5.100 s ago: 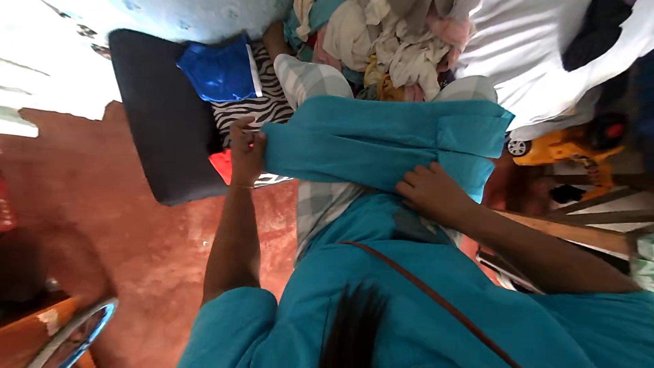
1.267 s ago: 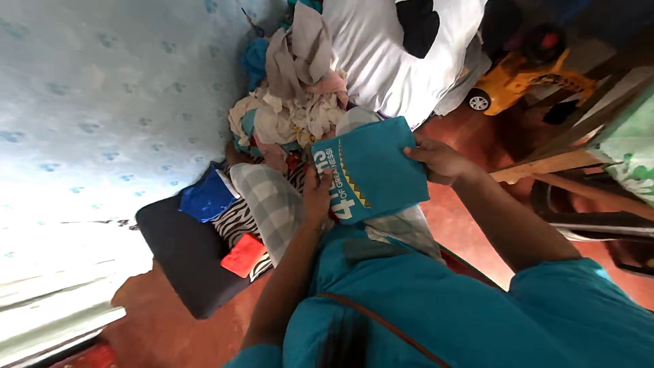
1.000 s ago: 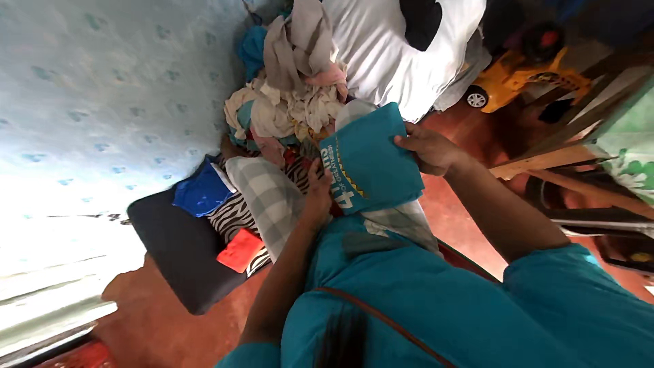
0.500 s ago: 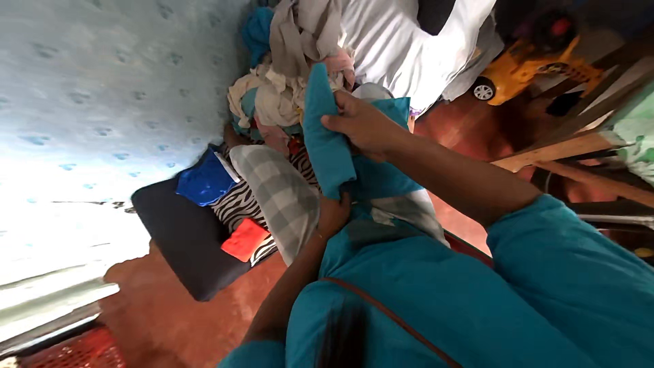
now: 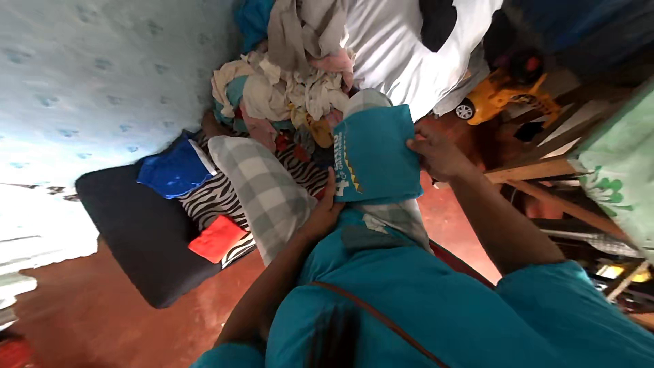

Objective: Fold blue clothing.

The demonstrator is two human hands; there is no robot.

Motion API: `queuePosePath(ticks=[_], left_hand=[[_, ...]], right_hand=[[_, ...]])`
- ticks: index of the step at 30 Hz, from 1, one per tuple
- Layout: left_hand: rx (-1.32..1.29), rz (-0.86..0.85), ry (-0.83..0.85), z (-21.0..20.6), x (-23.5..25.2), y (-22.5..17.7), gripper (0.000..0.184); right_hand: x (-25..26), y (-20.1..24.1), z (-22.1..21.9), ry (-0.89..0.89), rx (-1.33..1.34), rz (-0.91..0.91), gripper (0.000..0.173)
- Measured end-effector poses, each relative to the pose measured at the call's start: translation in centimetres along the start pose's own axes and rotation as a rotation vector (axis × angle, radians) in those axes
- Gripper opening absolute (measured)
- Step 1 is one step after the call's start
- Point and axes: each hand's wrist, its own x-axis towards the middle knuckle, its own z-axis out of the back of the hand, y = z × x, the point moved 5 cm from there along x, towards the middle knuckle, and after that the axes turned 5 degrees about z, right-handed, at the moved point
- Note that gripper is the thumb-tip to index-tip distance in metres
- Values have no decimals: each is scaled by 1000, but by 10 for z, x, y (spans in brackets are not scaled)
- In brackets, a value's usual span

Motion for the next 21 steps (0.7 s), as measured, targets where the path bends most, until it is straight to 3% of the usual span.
queuePosePath(ticks=[4, 8, 11, 13, 16, 18, 21], left_hand=[[-314, 56, 24, 10, 0, 8, 87], [-478, 229, -117, 16, 13, 15, 59], [-533, 261, -173, 19, 32, 11, 70], [-514, 225, -193, 23, 45, 7, 72], [-538, 172, -229, 33, 62, -9, 49], [-523, 108, -283, 40, 59, -25, 37], [-322, -47, -354, 57, 44, -67, 42]], right_hand=[[-8, 24, -3, 49, 21, 52, 28], [-5, 7, 0, 80, 1, -15, 29], [-1, -2, 2, 40, -181, -88, 35], [-6, 13, 4, -55, -506, -18, 44], [-24, 49, -6, -153, -823, 132, 60], [-27, 50, -20, -76, -769, 197, 54], [-16, 24, -37, 49, -540, 152, 43]])
